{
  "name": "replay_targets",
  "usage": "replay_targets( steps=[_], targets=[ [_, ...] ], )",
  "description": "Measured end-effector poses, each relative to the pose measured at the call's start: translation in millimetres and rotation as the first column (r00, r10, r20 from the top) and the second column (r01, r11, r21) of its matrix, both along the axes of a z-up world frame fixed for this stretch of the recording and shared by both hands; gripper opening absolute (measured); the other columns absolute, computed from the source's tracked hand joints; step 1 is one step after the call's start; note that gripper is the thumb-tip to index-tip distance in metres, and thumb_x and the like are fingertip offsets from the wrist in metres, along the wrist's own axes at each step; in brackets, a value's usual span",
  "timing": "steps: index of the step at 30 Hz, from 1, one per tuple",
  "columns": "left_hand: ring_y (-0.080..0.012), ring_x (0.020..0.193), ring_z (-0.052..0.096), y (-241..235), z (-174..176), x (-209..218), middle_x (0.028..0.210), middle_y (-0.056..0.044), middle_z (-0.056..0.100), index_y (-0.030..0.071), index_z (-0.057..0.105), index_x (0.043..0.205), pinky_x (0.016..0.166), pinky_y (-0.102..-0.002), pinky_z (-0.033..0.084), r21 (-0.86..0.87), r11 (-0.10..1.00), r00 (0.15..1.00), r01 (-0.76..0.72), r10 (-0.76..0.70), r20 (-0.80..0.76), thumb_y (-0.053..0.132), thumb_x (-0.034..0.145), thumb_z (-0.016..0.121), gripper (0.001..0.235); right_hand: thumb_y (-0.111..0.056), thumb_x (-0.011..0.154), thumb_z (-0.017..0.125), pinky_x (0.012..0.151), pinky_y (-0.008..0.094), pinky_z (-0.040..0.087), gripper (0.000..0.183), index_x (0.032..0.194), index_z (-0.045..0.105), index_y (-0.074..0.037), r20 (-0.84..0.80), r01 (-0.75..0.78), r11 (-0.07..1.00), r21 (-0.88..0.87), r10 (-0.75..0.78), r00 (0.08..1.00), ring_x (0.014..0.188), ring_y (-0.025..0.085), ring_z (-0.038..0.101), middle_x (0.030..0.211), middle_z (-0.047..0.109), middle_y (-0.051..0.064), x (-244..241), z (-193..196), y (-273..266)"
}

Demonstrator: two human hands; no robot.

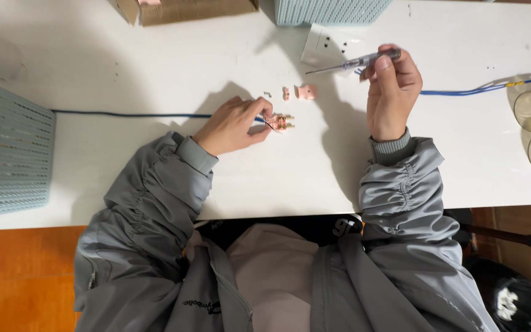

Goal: Assembling an electrical plug by connecting wires to terminals using a screwdriver

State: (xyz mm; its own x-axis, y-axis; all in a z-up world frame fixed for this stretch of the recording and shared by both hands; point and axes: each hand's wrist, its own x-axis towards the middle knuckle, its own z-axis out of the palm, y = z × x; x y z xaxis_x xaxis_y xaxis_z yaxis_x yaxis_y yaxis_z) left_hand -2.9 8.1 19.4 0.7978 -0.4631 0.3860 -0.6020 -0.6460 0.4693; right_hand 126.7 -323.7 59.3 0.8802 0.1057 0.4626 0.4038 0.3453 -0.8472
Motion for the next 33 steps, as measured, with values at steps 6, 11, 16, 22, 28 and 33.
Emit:
replay_targets(
  steps=[6, 11, 16, 22, 28, 33],
  targets=[
    [-0.0223, 0.087, 0.074, 0.6, -2.7, 1.7, 0.113, -0.003, 0.083, 0.011, 0.054, 0.123, 0.092, -0.042, 0.056, -0.013, 1.000, 1.000, 0.005, -0.004, 0.028, 0.012, 0.103, 0.084, 0.036, -0.030, 0.127, 0.065, 0.113, 0.055, 0.070, 0.038, 0.150, 0.060, 0.001, 0.134, -0.084, 0.980, -0.181, 0.109, 0.985, 0.118, 0.034, 0.072, 0.127, 0.070, 0.024, -27.1, 10.4, 25.2],
    [-0.0233, 0.091, 0.076, -0.3, -2.4, 1.3, 0.117, -0.002, 0.084, 0.011, 0.053, 0.123, 0.092, -0.042, 0.056, -0.010, 1.000, 0.999, -0.005, 0.005, 0.045, 0.014, 0.104, 0.084, 0.037, -0.022, 0.131, 0.053, 0.115, 0.055, 0.070, 0.034, 0.154, 0.054, 0.002, 0.185, -0.175, 0.924, -0.341, 0.248, 0.951, 0.121, 0.041, 0.077, 0.132, 0.069, 0.024, -52.4, 11.6, 45.4],
    [-0.0236, 0.095, 0.078, 0.0, -3.8, 0.8, 0.117, -0.001, 0.081, 0.011, 0.052, 0.124, 0.093, -0.043, 0.056, -0.014, 1.000, 0.999, 0.000, 0.001, 0.054, 0.013, 0.104, 0.085, 0.039, -0.025, 0.131, 0.050, 0.119, 0.052, 0.064, 0.037, 0.153, 0.052, 0.004, 0.149, -0.240, 0.880, -0.410, 0.323, 0.935, 0.127, 0.037, 0.074, 0.132, 0.070, 0.023, -64.7, 9.5, 54.6],
    [-0.0240, 0.084, 0.075, 0.2, -5.3, 1.5, 0.116, -0.002, 0.082, 0.010, 0.052, 0.125, 0.092, -0.044, 0.056, -0.006, 1.000, 0.999, 0.000, 0.000, 0.045, 0.015, 0.105, 0.084, 0.039, -0.026, 0.130, 0.050, 0.121, 0.052, 0.064, 0.037, 0.153, 0.053, 0.004, 0.136, -0.267, 0.867, -0.420, 0.352, 0.926, 0.128, 0.037, 0.074, 0.135, 0.070, 0.023, -62.9, 5.7, 53.5],
    [-0.0235, 0.084, 0.073, 0.0, -2.8, 0.5, 0.116, 0.001, 0.079, 0.010, 0.052, 0.125, 0.091, -0.043, 0.055, -0.027, 1.000, 0.999, 0.001, 0.000, 0.036, 0.013, 0.105, 0.082, 0.037, -0.022, 0.130, 0.050, 0.122, 0.051, 0.063, 0.035, 0.153, 0.054, 0.004, 0.127, -0.252, 0.855, -0.452, 0.342, 0.931, 0.133, 0.035, 0.072, 0.135, 0.071, 0.023, -62.7, 4.0, 52.5],
    [-0.0217, 0.094, 0.078, -0.5, -1.5, 0.8, 0.118, 0.001, 0.081, 0.011, 0.053, 0.125, 0.091, -0.042, 0.055, -0.019, 1.000, 1.000, -0.006, 0.007, 0.024, 0.014, 0.105, 0.083, 0.036, -0.028, 0.130, 0.050, 0.121, 0.050, 0.063, 0.040, 0.153, 0.054, 0.004, 0.149, -0.245, 0.855, -0.458, 0.345, 0.927, 0.131, 0.036, 0.073, 0.134, 0.071, 0.023, -62.0, 4.8, 53.8]
  ],
)
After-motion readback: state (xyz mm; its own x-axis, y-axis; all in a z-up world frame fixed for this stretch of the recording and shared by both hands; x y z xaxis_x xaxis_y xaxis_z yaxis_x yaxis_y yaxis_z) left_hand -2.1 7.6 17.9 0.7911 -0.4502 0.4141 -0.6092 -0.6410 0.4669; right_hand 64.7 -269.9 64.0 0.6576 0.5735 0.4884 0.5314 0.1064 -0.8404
